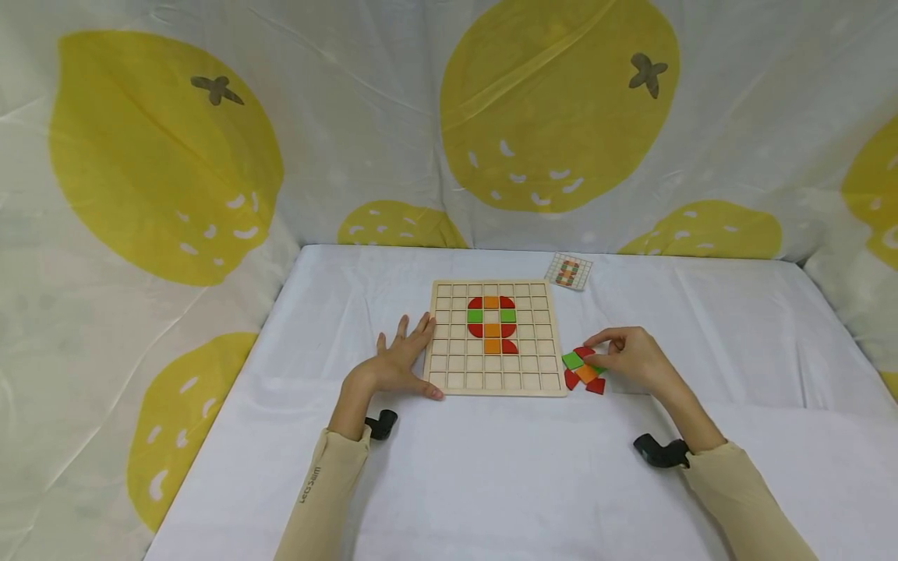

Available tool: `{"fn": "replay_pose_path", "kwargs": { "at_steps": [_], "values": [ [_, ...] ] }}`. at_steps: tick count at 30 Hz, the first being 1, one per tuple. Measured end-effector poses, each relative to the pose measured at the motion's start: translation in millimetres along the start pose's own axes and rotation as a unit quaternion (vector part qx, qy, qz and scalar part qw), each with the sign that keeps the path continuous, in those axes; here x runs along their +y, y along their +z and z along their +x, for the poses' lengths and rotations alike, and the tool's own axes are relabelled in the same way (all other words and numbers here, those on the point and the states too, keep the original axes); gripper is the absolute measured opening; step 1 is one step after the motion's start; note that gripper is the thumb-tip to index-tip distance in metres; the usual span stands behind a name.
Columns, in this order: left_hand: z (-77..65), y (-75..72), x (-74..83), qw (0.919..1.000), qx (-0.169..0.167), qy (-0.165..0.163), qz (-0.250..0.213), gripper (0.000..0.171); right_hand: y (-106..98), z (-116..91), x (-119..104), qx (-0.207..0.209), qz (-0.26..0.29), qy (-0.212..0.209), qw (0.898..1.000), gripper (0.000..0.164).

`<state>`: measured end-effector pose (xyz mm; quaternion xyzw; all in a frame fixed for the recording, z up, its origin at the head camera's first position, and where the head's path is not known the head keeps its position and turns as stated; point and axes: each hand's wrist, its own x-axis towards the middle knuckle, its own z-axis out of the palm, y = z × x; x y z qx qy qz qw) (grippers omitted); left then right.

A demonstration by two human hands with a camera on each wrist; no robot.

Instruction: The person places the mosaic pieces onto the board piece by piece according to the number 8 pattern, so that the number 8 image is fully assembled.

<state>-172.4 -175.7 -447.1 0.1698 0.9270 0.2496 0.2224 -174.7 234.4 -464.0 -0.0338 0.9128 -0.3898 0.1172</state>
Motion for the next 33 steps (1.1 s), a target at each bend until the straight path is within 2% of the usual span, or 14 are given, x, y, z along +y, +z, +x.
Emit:
{"fn": "replay_pose_path", "kwargs": {
  "at_steps": [10, 17, 28, 33],
  "values": [
    [0.5, 0.6, -0.1, 1.0000, 0.001, -0.002, 0.001, 0.135, -1.2, 6.6, -5.1, 0.007, -0.016, -0.014, 1.000, 0.032],
    [0.5, 0.6, -0.9, 1.0000, 0.000, -0.003, 0.002, 0.134, -3.2, 7.4, -4.3, 0.013, -0.028, 0.019, 0.999, 0.037],
    [0.3, 0.7, -1.0, 1.0000, 0.001, -0.003, 0.003, 0.134, -1.3, 9.2, -5.4, 0.022, -0.050, 0.007, 0.998, 0.032],
    [0.1, 0.6, -0.9, 1.0000, 0.001, -0.003, 0.003, 0.134, 0.3, 10.2, -12.3, 0.025, -0.054, -0.006, 0.998, 0.033]
  ]
}}
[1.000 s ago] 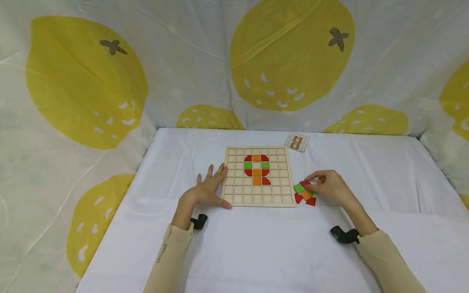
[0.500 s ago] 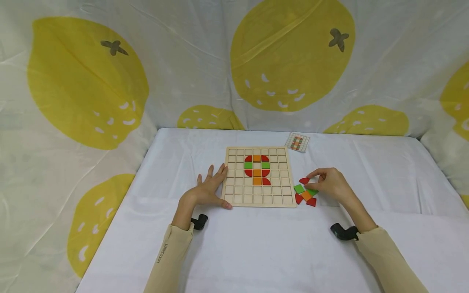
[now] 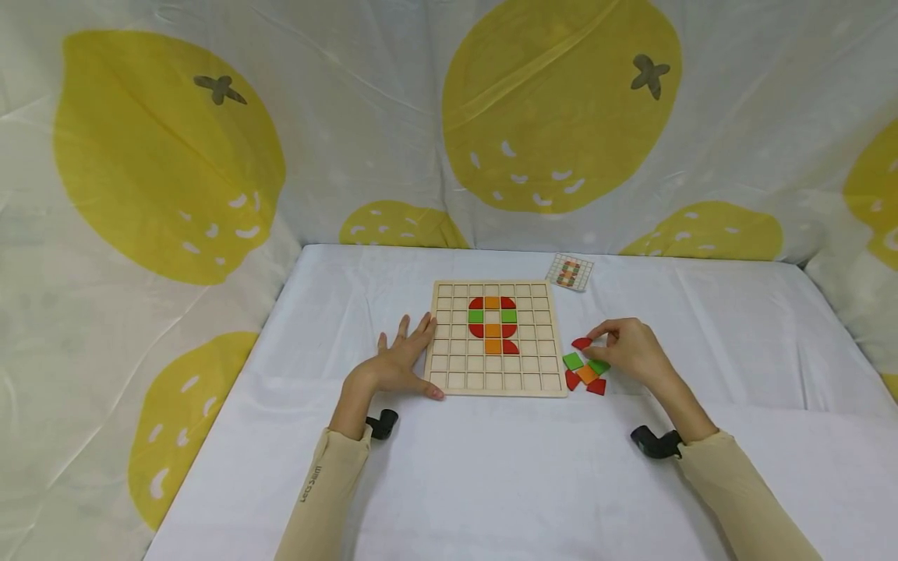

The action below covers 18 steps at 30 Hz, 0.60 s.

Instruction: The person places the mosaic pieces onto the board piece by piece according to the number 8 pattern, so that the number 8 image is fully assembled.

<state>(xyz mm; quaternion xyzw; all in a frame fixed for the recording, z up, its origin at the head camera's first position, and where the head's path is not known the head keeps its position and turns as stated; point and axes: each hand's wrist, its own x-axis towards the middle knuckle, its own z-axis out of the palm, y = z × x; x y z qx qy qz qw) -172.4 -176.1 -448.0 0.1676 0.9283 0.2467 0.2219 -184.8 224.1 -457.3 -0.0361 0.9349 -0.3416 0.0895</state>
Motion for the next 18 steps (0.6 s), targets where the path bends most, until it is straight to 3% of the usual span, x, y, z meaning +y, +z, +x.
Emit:
{"fn": "replay_pose_path", "kwargs": {
  "at_steps": [6, 18],
  "values": [
    [0.0, 0.3, 0.1, 1.0000, 0.000, 0.000, 0.001, 0.134, 13.0, 4.2, -22.0, -0.011, 0.041, -0.019, 0.999, 0.032],
    [-0.3, 0.2, 1.4, 0.9999, -0.002, -0.005, 0.011, 0.134, 63.6, 22.5, -83.4, -0.060, 0.088, -0.079, 0.991, 0.025]
  ]
}}
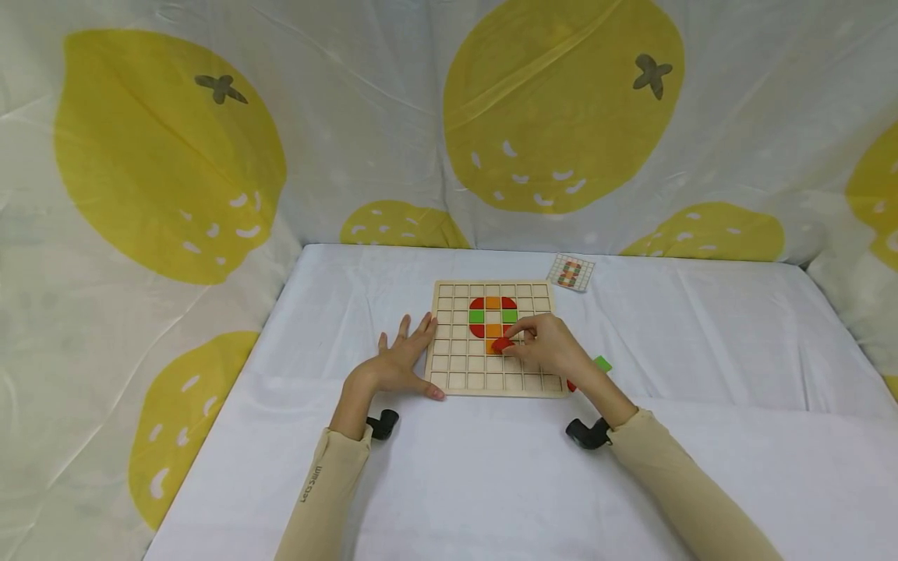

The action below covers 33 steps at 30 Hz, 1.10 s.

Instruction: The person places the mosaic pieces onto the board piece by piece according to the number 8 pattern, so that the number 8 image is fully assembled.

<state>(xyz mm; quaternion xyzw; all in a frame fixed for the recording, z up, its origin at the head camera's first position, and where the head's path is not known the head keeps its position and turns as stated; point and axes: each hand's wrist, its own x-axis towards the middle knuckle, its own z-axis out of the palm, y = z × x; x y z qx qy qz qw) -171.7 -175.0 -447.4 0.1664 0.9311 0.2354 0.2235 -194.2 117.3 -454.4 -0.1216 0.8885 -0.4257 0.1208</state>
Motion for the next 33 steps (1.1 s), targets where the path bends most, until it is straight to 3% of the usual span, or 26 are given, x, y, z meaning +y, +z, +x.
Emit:
{"fn": "replay_pose_path", "kwargs": {
  "at_steps": [10, 13, 15, 20, 22, 33],
  "values": [
    [1.0, -0.3, -1.2, 1.0000, -0.002, -0.001, -0.003, 0.134, 23.7, 14.6, -16.4, -0.019, -0.009, -0.008, 1.000, 0.023],
    [1.2, -0.8, -2.4, 0.9999, -0.003, 0.004, -0.015, 0.135, 24.9, 15.6, -17.6, -0.017, -0.006, -0.008, 1.000, 0.023],
    [6.2, 4.6, -11.5, 0.9997, 0.005, 0.015, -0.020, 0.137, 24.9, 15.7, -16.7, -0.015, -0.001, -0.006, 1.000, 0.022],
    [4.9, 3.5, -10.0, 0.9998, 0.004, 0.011, -0.018, 0.137, 24.8, 16.3, -12.2, -0.005, 0.006, -0.009, 1.000, 0.020],
    [0.0, -2.1, -0.9, 0.9999, -0.005, 0.000, -0.013, 0.134, 24.8, 16.7, -11.1, 0.000, 0.007, -0.010, 1.000, 0.020],
    [0.9, -1.0, -1.4, 1.0000, 0.001, -0.003, 0.004, 0.134, 28.6, 19.9, -14.8, -0.007, 0.019, -0.004, 1.000, 0.013]
  ]
}}
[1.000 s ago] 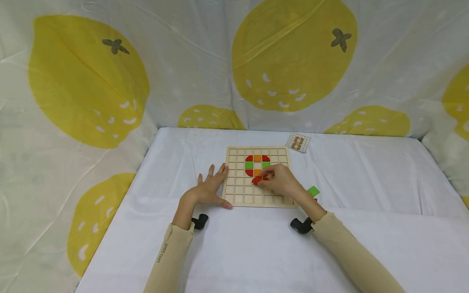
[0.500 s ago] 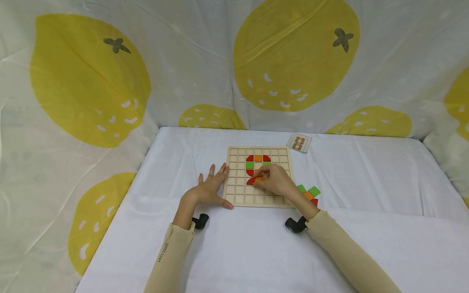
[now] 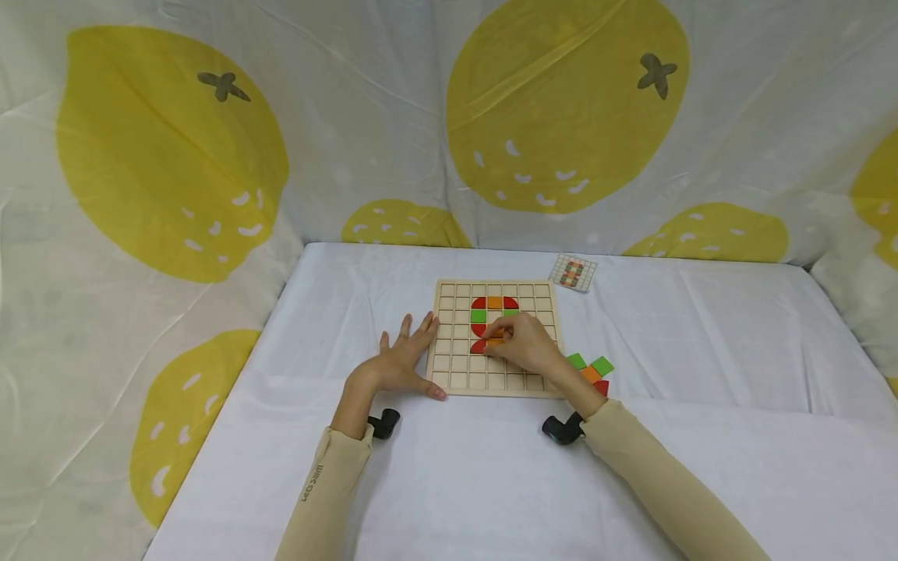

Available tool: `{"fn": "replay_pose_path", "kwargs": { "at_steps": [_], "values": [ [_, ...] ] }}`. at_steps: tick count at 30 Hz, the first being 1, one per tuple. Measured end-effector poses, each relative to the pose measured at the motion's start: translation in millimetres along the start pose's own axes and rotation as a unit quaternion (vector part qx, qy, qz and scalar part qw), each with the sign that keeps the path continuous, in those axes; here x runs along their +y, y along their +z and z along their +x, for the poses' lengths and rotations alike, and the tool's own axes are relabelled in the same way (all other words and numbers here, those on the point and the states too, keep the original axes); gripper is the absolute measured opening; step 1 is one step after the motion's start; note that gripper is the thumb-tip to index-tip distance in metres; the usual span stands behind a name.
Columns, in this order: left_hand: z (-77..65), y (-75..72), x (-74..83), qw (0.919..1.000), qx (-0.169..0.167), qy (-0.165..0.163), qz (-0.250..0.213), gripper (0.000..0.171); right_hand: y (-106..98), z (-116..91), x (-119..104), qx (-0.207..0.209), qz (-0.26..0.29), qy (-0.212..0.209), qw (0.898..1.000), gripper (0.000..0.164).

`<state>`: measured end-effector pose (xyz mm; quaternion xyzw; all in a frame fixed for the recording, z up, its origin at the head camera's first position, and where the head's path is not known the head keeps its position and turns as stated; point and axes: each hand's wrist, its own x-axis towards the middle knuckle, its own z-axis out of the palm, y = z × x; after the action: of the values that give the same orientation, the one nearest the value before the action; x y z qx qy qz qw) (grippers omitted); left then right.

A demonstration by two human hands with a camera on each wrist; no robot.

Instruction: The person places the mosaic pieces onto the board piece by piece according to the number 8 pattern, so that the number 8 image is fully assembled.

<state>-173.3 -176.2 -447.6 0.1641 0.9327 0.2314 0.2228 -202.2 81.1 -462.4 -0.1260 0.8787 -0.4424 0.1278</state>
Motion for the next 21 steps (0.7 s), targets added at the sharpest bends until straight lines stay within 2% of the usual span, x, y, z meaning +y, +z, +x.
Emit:
{"fn": "replay_pose_path", "kwargs": {
  "at_steps": [9, 13, 21],
  "values": [
    [-0.1, 0.4, -0.9, 0.9999, -0.004, 0.005, -0.009, 0.135, -10.3, -9.0, 4.2, 0.013, 0.002, 0.006, 1.000, 0.017],
    [-1.5, -1.0, 1.6, 1.0000, -0.002, 0.002, -0.006, 0.134, -25.0, -19.8, 15.6, 0.021, 0.005, 0.004, 1.000, 0.017],
    [-1.5, -0.6, 1.1, 0.9999, -0.003, 0.007, -0.010, 0.134, -62.3, -46.9, 44.5, 0.037, 0.021, 0.033, 0.999, 0.026]
  ]
}}
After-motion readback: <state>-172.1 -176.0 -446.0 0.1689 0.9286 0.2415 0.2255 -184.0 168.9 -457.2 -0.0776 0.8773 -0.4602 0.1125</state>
